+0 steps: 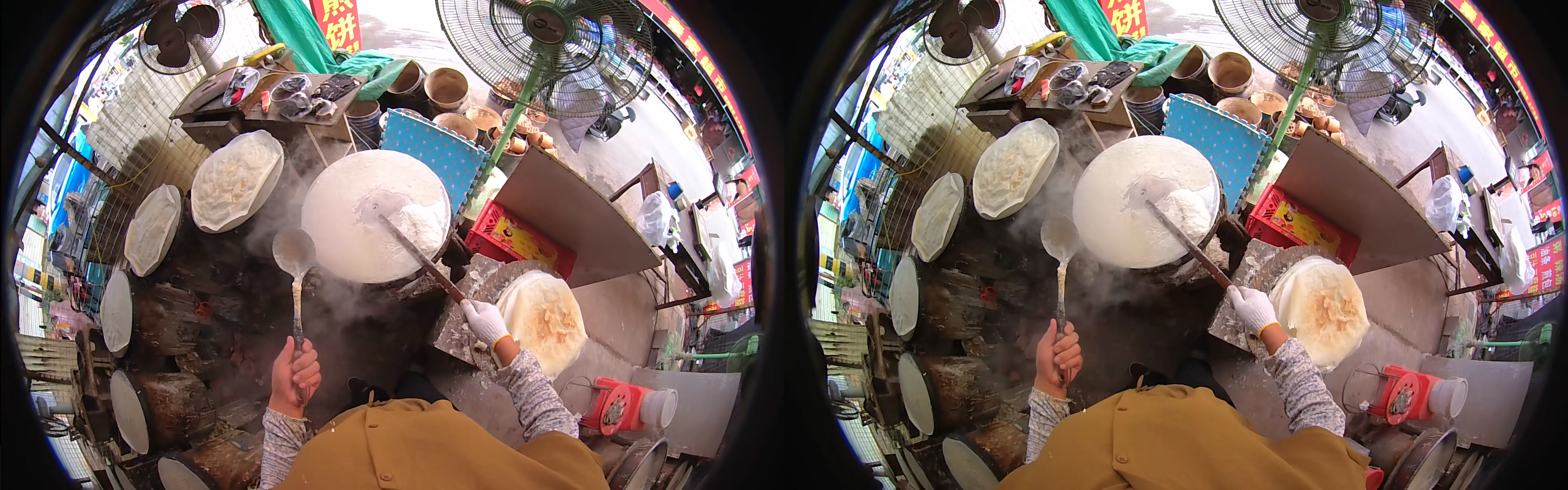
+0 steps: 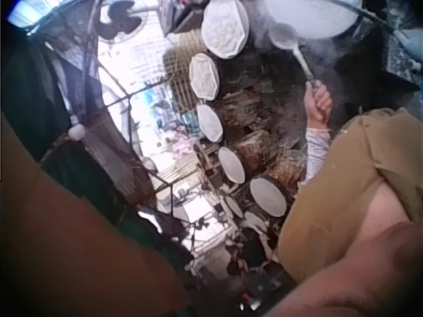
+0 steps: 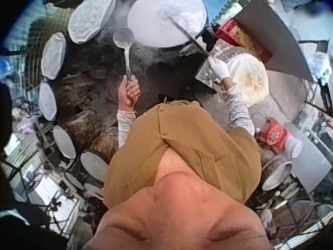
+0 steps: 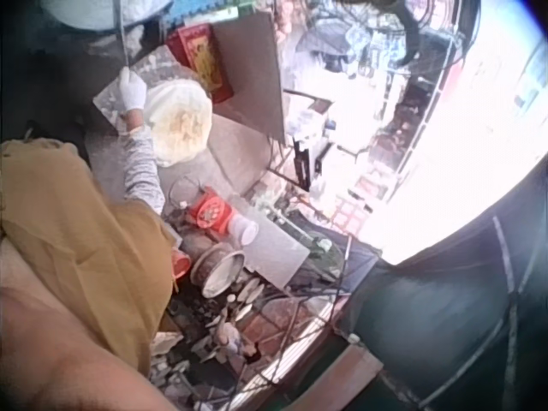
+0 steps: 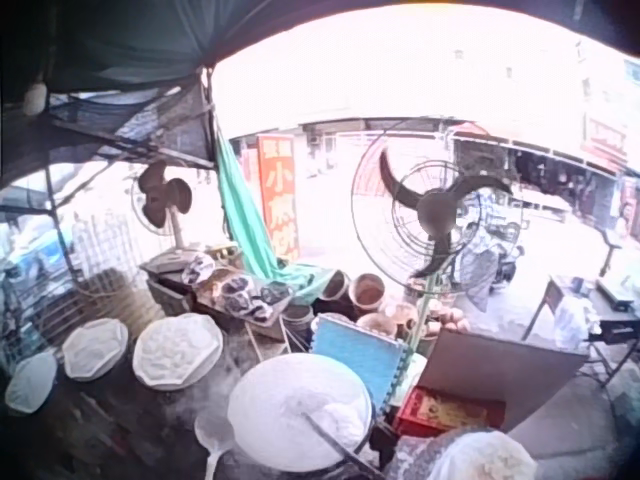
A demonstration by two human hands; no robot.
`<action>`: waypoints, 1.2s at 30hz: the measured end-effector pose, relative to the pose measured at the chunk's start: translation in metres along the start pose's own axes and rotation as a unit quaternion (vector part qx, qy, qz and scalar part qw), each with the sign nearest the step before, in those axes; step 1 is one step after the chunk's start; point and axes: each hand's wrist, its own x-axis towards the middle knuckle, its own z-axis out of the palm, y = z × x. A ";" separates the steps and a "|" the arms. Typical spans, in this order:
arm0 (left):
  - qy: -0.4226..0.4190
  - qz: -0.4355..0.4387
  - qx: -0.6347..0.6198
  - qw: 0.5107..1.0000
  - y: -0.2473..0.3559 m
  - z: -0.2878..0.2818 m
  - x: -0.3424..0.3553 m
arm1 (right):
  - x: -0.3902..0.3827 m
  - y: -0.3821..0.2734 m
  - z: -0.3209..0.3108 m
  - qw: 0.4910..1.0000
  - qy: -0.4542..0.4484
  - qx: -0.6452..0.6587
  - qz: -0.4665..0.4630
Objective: The person ladles batter onto multiple hot griddles, spreads it into thin circles, and flips the crepes as they cook. Finished crepes are stacked on a nearby tray.
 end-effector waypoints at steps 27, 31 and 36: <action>0.022 -0.056 -0.007 0.998 -0.016 0.023 0.037 | 0.052 -0.097 0.016 0.946 0.182 0.227 -0.140; 0.022 -0.051 0.001 0.998 -0.011 0.018 0.022 | 0.023 -0.054 0.015 0.948 0.207 0.240 -0.013; 0.024 -0.086 -0.026 0.996 -0.013 0.012 0.029 | 0.025 -0.109 0.089 0.934 0.152 0.312 -0.080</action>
